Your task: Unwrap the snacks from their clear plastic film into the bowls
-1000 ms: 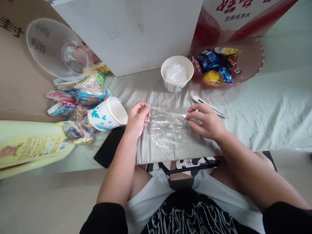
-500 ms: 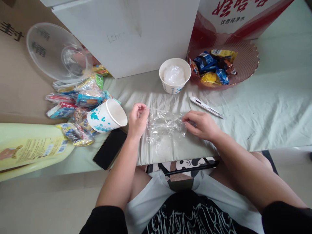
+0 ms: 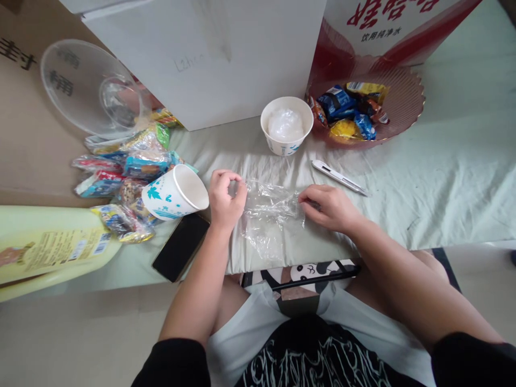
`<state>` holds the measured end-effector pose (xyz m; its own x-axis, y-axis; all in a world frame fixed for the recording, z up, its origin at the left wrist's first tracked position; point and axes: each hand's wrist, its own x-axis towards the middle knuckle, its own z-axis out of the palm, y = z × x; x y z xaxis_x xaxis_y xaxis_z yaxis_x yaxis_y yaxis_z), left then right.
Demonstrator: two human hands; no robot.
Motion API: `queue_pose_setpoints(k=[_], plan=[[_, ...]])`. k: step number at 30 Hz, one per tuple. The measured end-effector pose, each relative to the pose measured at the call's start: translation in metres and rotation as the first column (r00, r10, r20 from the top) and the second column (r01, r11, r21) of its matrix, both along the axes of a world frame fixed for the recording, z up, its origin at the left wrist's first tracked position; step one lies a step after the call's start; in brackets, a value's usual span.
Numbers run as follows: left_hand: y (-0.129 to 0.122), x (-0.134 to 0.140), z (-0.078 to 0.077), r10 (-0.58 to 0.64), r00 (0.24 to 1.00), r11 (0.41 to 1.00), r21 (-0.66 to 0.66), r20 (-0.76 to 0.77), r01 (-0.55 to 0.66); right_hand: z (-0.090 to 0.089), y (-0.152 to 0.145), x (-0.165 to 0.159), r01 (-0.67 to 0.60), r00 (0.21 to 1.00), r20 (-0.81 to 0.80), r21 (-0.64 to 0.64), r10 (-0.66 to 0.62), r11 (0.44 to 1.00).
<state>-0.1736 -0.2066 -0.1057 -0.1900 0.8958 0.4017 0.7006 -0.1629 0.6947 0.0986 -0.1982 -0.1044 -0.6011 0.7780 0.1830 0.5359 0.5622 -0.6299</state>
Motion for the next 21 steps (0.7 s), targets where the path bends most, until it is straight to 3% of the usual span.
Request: queue_pose_setpoints(k=[4,9,11,13,14,16,19,21], plan=[[-0.002,-0.002,-0.001,0.103,0.994,0.993,0.061,-0.046,-0.100,0.001,0.000,0.000,0.003,1.000,0.002,-0.004,-0.003,1.000],[0.000,-0.006,-0.011,0.074,0.967,0.993,-0.071,-0.246,-0.094,0.002,0.001,-0.001,-0.009,1.000,0.007,0.000,0.009,1.000],[-0.002,-0.005,-0.009,0.123,0.955,0.992,-0.005,-0.270,-0.129,0.002,0.001,0.000,-0.016,1.000,0.015,-0.004,0.016,1.000],[-0.009,-0.002,-0.003,0.105,0.965,0.992,0.088,-0.240,-0.086,0.002,0.001,0.001,-0.021,0.999,0.028,0.000,0.021,1.000],[-0.014,0.000,0.001,0.041,0.977,0.993,0.113,-0.210,-0.017,0.001,0.001,0.001,-0.021,0.999,0.034,0.003,0.021,1.000],[-0.028,0.004,0.010,-0.200,0.970,0.972,0.093,-0.138,0.214,0.001,0.001,0.003,0.008,0.999,0.037,0.014,-0.008,1.000],[-0.045,0.013,0.017,-0.558,0.828,0.830,-0.022,-0.054,0.558,0.001,0.004,0.007,0.129,0.992,0.009,0.032,-0.129,0.991],[-0.051,0.020,0.016,-0.666,0.742,0.744,-0.127,-0.068,0.656,0.002,0.007,0.008,0.235,0.972,-0.019,0.043,-0.234,0.971]])
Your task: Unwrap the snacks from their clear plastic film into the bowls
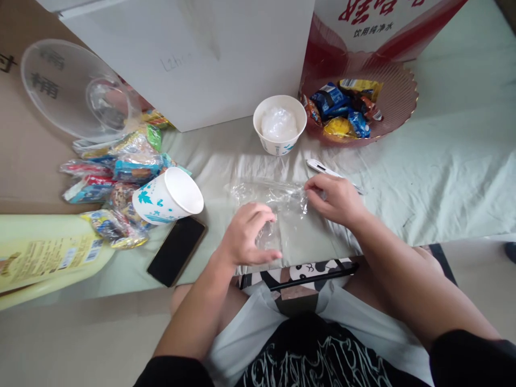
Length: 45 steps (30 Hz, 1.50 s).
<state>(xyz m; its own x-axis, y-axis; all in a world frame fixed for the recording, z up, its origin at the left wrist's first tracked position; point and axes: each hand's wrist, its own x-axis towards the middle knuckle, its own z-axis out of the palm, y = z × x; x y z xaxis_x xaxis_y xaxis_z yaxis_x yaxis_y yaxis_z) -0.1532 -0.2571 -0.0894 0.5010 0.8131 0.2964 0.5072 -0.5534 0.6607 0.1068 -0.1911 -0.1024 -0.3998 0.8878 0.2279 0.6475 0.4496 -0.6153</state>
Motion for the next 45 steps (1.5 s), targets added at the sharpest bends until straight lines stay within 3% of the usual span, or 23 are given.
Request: queue_pose_setpoints(k=[4,6,9,13,15,18,21,25,29,34,40,45], plan=[[-0.002,0.016,-0.007,-0.041,0.966,0.999,-0.037,-0.256,0.032,0.003,0.003,0.000,0.165,0.986,-0.028,-0.001,-0.165,0.986],[0.000,0.018,-0.011,0.003,0.960,1.000,0.006,-0.280,-0.002,0.004,0.002,-0.001,0.180,0.983,-0.030,-0.009,-0.180,0.984],[0.007,0.012,-0.014,0.133,0.984,0.991,0.026,-0.116,-0.131,0.003,0.000,-0.002,0.157,0.987,-0.033,-0.037,-0.158,0.987],[0.019,-0.011,-0.014,0.345,0.927,0.935,-0.146,0.146,-0.324,0.001,-0.001,0.000,0.079,0.995,-0.055,-0.120,-0.086,0.990],[0.023,-0.020,-0.015,0.430,0.862,0.898,-0.224,0.269,-0.378,0.000,-0.001,0.001,0.055,0.997,-0.038,-0.152,-0.062,0.987],[0.028,-0.027,-0.016,0.568,0.695,0.823,-0.325,0.440,-0.466,-0.002,0.001,0.002,0.044,0.999,0.001,-0.162,-0.044,0.986],[0.029,-0.026,-0.016,0.666,0.579,0.746,-0.401,0.471,-0.532,-0.004,0.003,0.004,-0.028,0.999,0.027,-0.148,0.032,0.989],[0.027,-0.025,-0.014,0.661,0.660,0.750,-0.346,0.357,-0.563,-0.003,0.003,0.004,-0.136,0.991,0.001,-0.137,0.137,0.981],[0.027,-0.028,-0.012,0.619,0.765,0.781,-0.246,0.178,-0.574,0.002,0.002,0.003,-0.225,0.964,-0.176,-0.135,0.200,0.965],[0.031,-0.029,-0.008,0.600,0.798,0.760,-0.274,-0.053,-0.590,0.006,-0.001,0.003,-0.013,0.957,-0.284,-0.224,-0.053,0.975],[0.032,-0.029,-0.008,0.652,0.758,0.708,-0.333,-0.028,-0.622,0.010,-0.001,0.002,-0.040,0.967,-0.252,-0.260,-0.028,0.965],[0.032,-0.030,-0.009,0.651,0.758,0.707,-0.342,-0.027,-0.619,0.012,0.000,-0.001,0.110,0.975,-0.160,-0.271,-0.157,0.956]])
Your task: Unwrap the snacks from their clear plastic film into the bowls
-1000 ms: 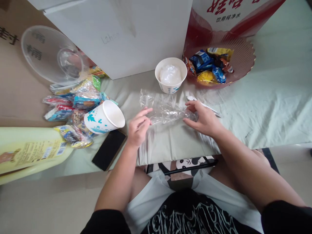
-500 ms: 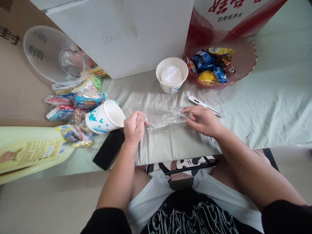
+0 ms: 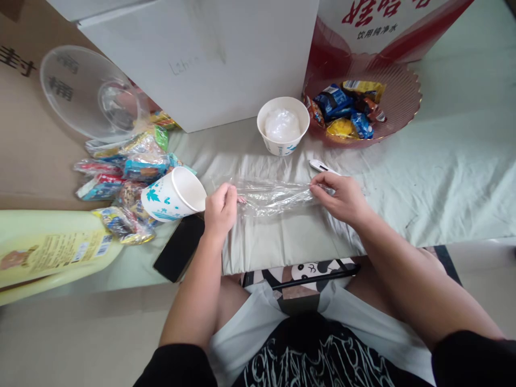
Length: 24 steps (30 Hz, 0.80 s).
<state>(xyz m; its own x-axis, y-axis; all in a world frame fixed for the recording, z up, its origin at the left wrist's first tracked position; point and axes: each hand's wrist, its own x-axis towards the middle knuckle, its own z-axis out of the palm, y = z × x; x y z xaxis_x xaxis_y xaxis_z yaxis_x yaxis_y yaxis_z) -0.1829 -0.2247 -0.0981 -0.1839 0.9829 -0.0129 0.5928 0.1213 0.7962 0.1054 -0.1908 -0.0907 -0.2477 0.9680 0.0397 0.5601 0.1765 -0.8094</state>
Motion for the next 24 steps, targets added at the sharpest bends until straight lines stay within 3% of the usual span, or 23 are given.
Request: queue_pose_setpoints(k=[5,9,13,17,24], plan=[[0.001,0.003,0.001,0.029,0.984,0.999,-0.024,-0.175,-0.034,-0.004,0.000,0.000,0.039,0.999,-0.020,0.006,-0.039,0.999],[0.002,0.005,-0.004,0.086,0.982,0.995,0.073,-0.166,-0.075,-0.006,-0.004,-0.002,-0.016,0.981,-0.192,-0.026,0.010,1.000],[0.005,0.005,-0.013,0.092,0.975,0.974,0.220,-0.202,-0.047,-0.003,-0.006,-0.005,-0.041,0.901,-0.434,-0.108,-0.009,0.993],[0.008,0.004,-0.023,0.151,0.940,0.954,0.295,-0.306,-0.058,0.003,-0.006,-0.007,-0.057,0.821,-0.568,-0.186,-0.060,0.981],[0.009,0.006,-0.021,-0.041,0.950,0.981,0.167,-0.308,0.097,0.003,-0.006,-0.007,-0.021,0.766,-0.618,-0.302,-0.179,0.953]])
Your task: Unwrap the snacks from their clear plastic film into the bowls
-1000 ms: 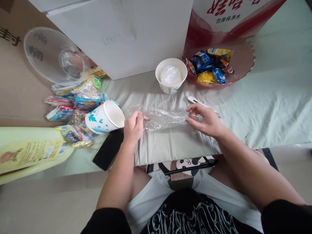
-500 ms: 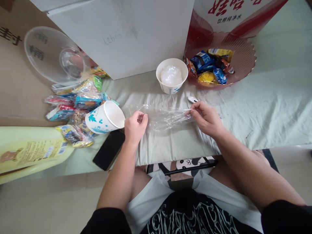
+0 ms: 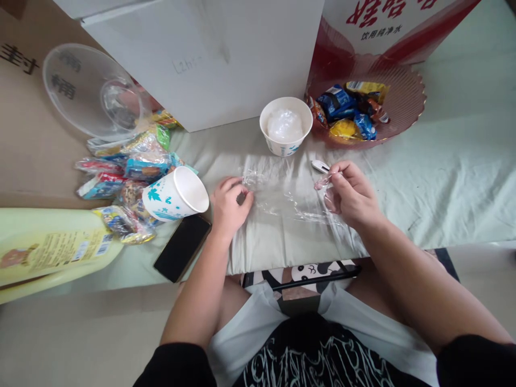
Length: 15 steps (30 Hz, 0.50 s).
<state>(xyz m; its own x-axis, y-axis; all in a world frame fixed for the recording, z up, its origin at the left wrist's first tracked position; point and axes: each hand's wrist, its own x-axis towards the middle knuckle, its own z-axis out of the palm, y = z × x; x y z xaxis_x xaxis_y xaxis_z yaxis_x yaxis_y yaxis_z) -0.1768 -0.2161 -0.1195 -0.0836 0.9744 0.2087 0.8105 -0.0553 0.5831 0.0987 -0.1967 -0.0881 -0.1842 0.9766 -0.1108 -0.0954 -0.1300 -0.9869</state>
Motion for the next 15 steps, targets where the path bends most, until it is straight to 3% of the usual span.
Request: queue_pose_setpoints(k=[3,5,7,9,11,15], plan=[[0.000,0.000,0.005,0.013,0.996,1.000,-0.005,0.091,-0.012,-0.001,0.000,0.001,0.013,0.998,0.057,0.006,-0.014,1.000],[0.001,-0.001,0.006,0.071,0.969,0.997,0.017,0.235,-0.077,-0.002,0.001,0.002,0.041,0.995,0.091,0.015,-0.042,0.999],[0.003,-0.001,0.007,0.147,0.880,0.987,-0.004,0.452,-0.163,-0.005,0.003,0.003,0.088,0.987,0.131,0.041,-0.093,0.995],[0.004,-0.001,0.008,0.228,0.733,0.971,-0.095,0.641,-0.219,-0.008,0.004,0.004,0.138,0.967,0.204,0.083,-0.153,0.987],[0.005,-0.001,0.011,0.278,0.617,0.960,-0.184,0.736,-0.213,-0.011,0.004,0.005,0.171,0.926,0.312,0.154,-0.212,0.973],[0.005,0.000,0.018,0.279,0.553,0.954,-0.292,0.785,-0.068,-0.015,0.003,0.008,0.164,0.819,0.474,0.347,-0.323,0.923]])
